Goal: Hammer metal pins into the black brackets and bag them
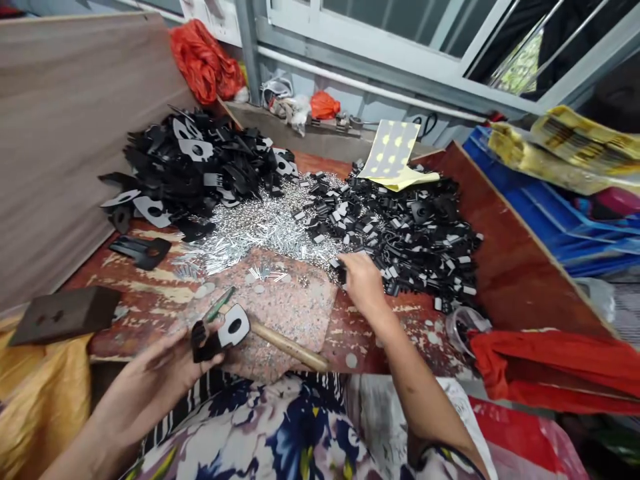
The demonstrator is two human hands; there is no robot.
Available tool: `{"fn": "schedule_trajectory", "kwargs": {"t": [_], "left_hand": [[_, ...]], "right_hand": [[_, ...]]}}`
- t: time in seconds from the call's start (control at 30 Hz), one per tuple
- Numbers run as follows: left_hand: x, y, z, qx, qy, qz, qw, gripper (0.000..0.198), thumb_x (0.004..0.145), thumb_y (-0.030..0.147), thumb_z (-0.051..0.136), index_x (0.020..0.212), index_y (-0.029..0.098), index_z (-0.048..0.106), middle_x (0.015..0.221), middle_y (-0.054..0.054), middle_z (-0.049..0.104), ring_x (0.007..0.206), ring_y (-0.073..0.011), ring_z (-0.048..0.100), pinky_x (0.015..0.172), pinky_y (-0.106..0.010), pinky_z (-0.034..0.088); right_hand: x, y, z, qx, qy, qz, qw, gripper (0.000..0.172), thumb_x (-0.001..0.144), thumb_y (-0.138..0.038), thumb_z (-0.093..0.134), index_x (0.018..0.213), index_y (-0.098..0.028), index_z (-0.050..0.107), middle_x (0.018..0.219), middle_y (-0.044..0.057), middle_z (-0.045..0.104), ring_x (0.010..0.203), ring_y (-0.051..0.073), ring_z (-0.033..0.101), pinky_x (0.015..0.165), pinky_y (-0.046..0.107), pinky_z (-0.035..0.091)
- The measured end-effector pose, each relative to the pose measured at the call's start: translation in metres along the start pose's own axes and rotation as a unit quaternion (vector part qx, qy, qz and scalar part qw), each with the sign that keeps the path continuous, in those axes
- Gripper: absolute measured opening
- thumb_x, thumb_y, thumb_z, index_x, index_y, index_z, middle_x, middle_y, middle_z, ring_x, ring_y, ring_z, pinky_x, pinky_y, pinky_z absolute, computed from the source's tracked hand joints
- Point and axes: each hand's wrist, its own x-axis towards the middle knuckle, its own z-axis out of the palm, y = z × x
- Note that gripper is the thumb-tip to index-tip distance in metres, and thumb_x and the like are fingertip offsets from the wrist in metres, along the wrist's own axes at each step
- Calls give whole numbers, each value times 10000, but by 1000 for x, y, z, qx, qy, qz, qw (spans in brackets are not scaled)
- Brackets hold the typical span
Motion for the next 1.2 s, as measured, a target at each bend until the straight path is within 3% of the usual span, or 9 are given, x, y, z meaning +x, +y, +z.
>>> {"fn": "schedule_trajectory", "kwargs": {"t": [0.1, 0.3, 0.43, 0.6, 0.7, 0.8, 0.93, 1.07, 1.2], "left_hand": [[-4, -3, 1, 4, 9, -1, 1000, 188, 685, 302, 888, 804, 176, 815, 1146, -106, 771, 1111, -341, 654, 901, -502, 633], [-13, -8, -5, 48, -3, -9, 999, 388, 726, 306, 897, 1084, 182, 812, 1142, -108, 779, 967, -246, 716, 804, -308, 619], [-16, -6, -14, 56, 30, -9, 998, 405, 662, 283, 948, 1034, 191, 815, 1049, -94, 785, 803, -183, 698, 673, -247, 594], [-17, -3, -6, 46, 26, 6, 999, 410, 647, 376, 955, 981, 182, 817, 954, -79, 757, 698, -154, 646, 631, -249, 577], [-18, -3, 0, 57, 16, -9, 998, 430, 628, 440, 957, 947, 188, 814, 898, -47, 723, 606, -108, 571, 593, -234, 544], [-18, -4, -1, 78, 20, -6, 997, 437, 616, 440, 963, 945, 195, 810, 866, -36, 682, 671, -130, 581, 597, -220, 519], [-12, -6, -3, 125, 21, 25, 992, 435, 664, 449, 934, 1010, 212, 817, 987, -54, 658, 773, -146, 565, 596, -201, 490], [-6, -10, 7, 181, -22, 44, 982, 350, 680, 452, 918, 910, 202, 832, 994, -50, 619, 741, -129, 504, 562, -196, 457], [-1, -17, 23, 204, -79, 52, 974, 271, 705, 410, 897, 803, 172, 816, 910, -54, 618, 700, -131, 504, 555, -219, 456]], "right_hand": [[17, 45, -4, -50, -37, -20, 998, 448, 883, -31, 516, 1214, -228, 745, 1170, 87, 757, 1040, 259, 635, 951, 417, 525], [29, 67, -7, -60, -56, -37, 996, 292, 860, -161, 660, 1118, -225, 780, 914, 90, 731, 903, 267, 593, 850, 410, 510], [15, 41, -20, -25, 18, -12, 999, 236, 966, -243, 575, 1087, -214, 776, 934, 102, 712, 918, 273, 592, 857, 452, 504], [-21, -31, 3, 143, -183, -73, 970, 256, 988, -215, 575, 1116, -351, 750, 998, 20, 712, 958, 217, 641, 854, 425, 553], [-41, -56, 20, 154, -133, -84, 975, 358, 954, -146, 587, 1259, -305, 687, 1155, 79, 654, 1105, 243, 618, 949, 463, 544], [-53, -60, 22, 153, -46, -59, 985, 291, 967, -173, 591, 1237, -250, 668, 1111, 99, 627, 1066, 243, 619, 920, 437, 551], [-59, -60, 24, 83, -103, -79, 988, 241, 957, -238, 643, 1195, -210, 674, 1024, 94, 653, 981, 252, 631, 860, 426, 564], [-56, -61, 33, -43, -114, -62, 991, 308, 941, -94, 510, 1178, -149, 700, 962, 125, 683, 898, 270, 659, 782, 431, 569], [-47, -75, 30, 64, -36, -52, 996, 325, 920, -79, 487, 1091, -216, 727, 992, 91, 734, 934, 250, 693, 847, 440, 580]]}}
